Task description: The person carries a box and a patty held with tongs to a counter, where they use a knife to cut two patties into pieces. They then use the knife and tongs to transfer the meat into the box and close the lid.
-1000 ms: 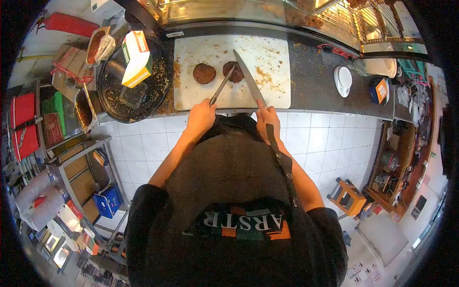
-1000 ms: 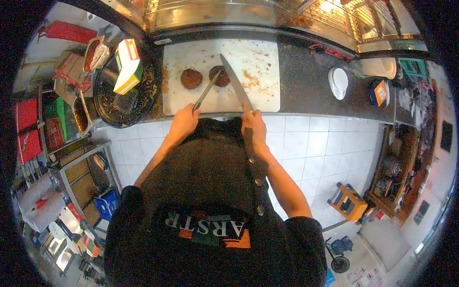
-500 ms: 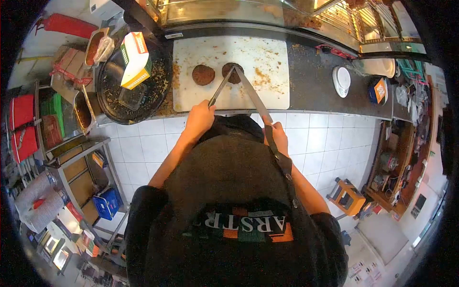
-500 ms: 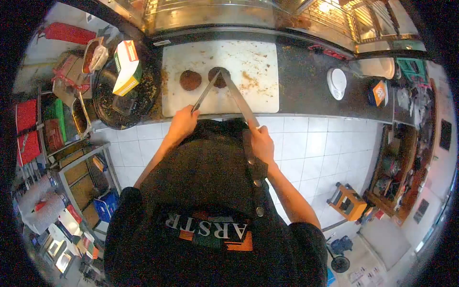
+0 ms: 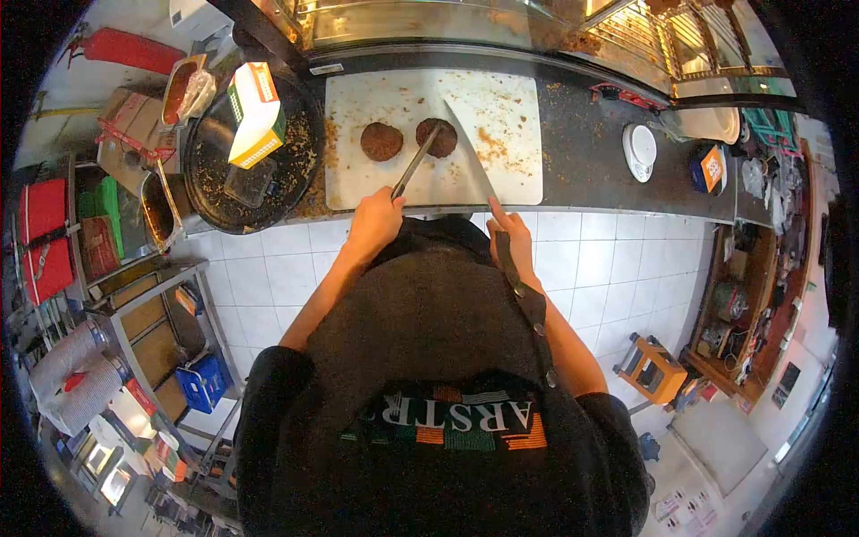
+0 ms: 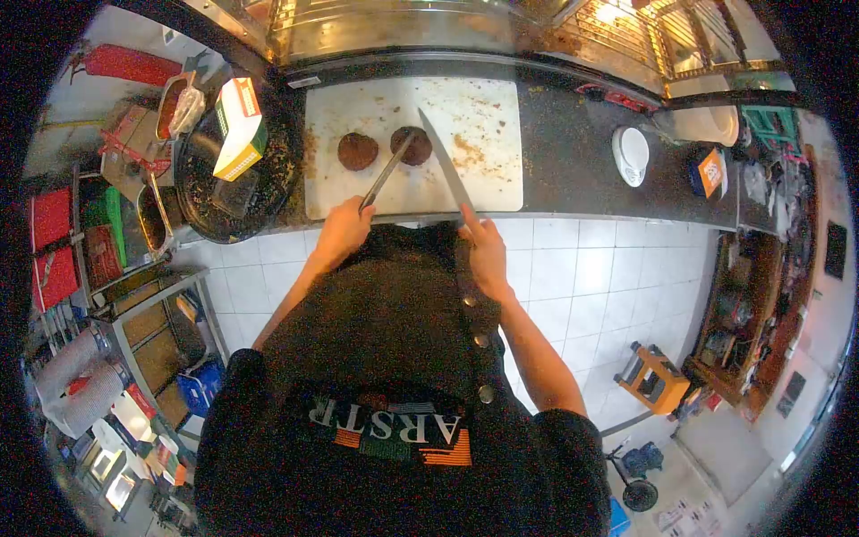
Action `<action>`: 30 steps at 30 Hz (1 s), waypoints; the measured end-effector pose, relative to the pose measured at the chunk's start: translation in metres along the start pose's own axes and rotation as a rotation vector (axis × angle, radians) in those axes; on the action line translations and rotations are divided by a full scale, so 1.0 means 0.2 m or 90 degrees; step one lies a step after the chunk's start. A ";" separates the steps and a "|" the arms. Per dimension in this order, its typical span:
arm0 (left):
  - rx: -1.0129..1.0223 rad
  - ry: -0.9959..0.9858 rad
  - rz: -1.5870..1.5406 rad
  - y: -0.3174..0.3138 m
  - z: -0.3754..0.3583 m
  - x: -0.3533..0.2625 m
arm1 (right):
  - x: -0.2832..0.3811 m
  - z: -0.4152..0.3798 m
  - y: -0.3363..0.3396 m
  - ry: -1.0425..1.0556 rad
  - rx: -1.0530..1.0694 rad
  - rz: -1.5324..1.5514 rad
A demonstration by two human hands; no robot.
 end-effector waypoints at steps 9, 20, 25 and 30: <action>0.021 0.020 -0.024 0.01 -0.01 -0.01 | 0.18 0.13 -0.09 0.071 0.004 -0.093; 0.059 0.066 -0.017 -0.02 0.00 0.02 | 0.13 0.17 -0.14 0.087 0.029 -0.110; 0.056 0.077 -0.001 -0.03 0.01 0.03 | 0.11 0.27 -0.19 -0.008 0.030 -0.105; 0.047 0.044 0.003 -0.02 0.01 0.02 | 0.14 0.28 -0.19 0.112 0.007 -0.149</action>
Point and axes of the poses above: each hand's wrist, its own z-axis towards the middle knuckle, its own y-axis out of the back of the hand, x = y × z, the point moved 10 cm from there along z, towards the middle knuckle, and after that the axes turned 3 degrees about -y, right-handed, at the moved point
